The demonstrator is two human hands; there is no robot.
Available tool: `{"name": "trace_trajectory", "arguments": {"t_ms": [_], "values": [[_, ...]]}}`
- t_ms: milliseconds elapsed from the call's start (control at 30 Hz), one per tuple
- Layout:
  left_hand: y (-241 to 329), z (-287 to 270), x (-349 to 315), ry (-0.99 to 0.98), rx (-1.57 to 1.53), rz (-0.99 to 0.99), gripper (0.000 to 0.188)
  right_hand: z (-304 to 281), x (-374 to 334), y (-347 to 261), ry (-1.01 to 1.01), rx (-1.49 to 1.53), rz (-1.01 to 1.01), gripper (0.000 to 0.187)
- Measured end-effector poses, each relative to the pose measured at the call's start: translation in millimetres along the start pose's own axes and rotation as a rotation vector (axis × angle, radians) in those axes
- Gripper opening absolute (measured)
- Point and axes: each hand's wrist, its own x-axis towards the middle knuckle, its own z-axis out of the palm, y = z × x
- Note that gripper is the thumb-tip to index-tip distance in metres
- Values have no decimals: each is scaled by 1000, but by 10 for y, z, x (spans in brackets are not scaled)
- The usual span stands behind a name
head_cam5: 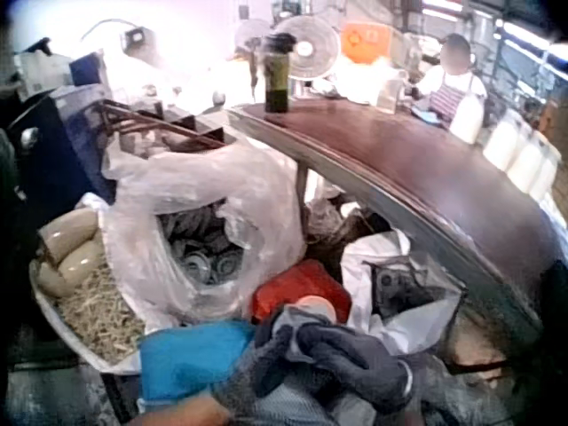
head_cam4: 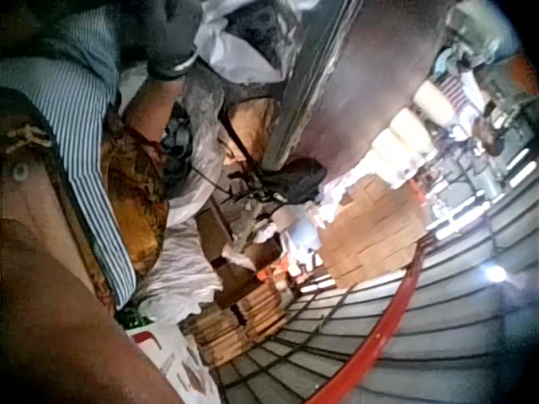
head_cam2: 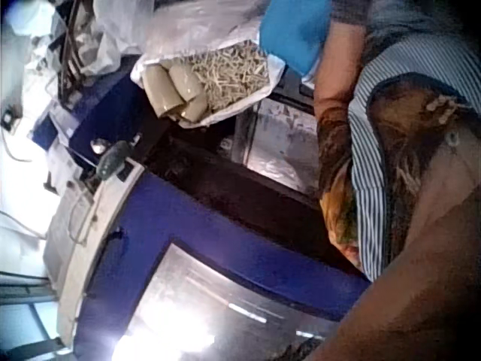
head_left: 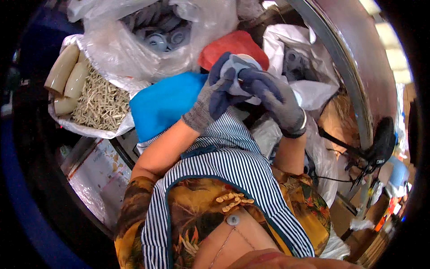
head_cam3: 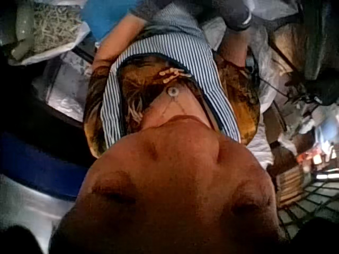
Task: The person assembles lids for pitchers by placing circular gaskets and plastic caps into the main lid body, pressing them into place, and then placing the finished lid into a bag.
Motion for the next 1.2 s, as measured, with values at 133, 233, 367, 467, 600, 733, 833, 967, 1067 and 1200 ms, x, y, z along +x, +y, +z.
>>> {"name": "trace_trajectory", "arguments": {"t_ms": [133, 233, 367, 467, 600, 733, 833, 967, 1067, 1200], "values": [[243, -326, -211, -15, -169, 6, 57, 87, -21, -52, 219, -170, -224, 49], [132, -389, -237, -85, -450, -88, 60, 242, -192, 396, -59, -329, -47, 71], [641, -521, -443, 77, 112, -205, 70, 423, -542, 373, 590, -84, -38, 54], [1170, -710, -718, 399, 836, 319, 76, 138, -1130, 798, 772, -464, -53, 38], [1473, -1210, -1228, 763, 1508, 544, 68, -27, -1497, 1328, 430, -803, 270, 36], [1215, -1723, -1374, 1026, 2036, 490, 66, 277, -511, 589, 674, -40, 357, 38], [1085, -1981, -1369, 1072, 1633, 448, 58, 348, 0, 1126, 597, -31, 191, 41], [1078, -1846, -1387, 972, 1808, 577, 53, 441, 241, 1648, 581, -711, 247, 56], [973, -1851, -1382, 1008, 1813, 598, 50, 295, 202, 1723, 516, -647, 326, 63], [1141, -1908, -1472, 992, 1775, 553, 49, 476, 189, 1632, 694, -768, 70, 78]]}}
